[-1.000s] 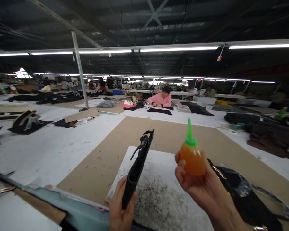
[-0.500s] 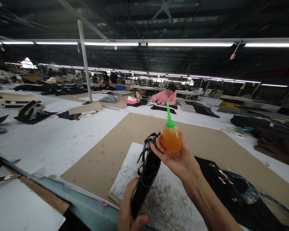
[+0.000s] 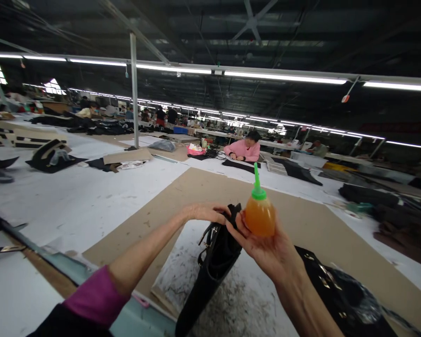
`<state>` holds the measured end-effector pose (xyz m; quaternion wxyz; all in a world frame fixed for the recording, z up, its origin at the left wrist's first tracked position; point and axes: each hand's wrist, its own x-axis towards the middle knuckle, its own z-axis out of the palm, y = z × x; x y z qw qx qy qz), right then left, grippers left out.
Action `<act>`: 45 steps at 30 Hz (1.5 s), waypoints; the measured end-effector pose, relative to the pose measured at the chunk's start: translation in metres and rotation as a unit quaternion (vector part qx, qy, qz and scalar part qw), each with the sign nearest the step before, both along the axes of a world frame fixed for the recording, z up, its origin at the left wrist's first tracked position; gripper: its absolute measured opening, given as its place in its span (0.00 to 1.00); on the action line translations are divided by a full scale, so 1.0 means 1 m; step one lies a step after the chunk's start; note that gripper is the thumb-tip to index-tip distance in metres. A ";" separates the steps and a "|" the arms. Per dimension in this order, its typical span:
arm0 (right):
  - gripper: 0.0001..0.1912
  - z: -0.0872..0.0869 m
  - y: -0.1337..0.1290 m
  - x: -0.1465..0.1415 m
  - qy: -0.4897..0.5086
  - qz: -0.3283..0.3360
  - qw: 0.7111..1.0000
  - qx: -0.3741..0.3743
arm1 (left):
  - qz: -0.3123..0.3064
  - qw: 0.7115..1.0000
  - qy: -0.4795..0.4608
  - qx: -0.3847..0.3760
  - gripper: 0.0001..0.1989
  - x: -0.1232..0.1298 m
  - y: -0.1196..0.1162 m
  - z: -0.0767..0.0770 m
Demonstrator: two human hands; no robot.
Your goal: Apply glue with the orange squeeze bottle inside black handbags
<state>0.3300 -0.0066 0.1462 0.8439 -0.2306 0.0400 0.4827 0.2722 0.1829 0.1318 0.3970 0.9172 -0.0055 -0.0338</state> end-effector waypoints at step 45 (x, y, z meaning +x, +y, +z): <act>0.23 0.011 0.019 -0.017 -0.180 0.233 0.956 -0.013 | 0.290 0.874 0.133 -0.366 0.23 -0.148 0.046 -0.053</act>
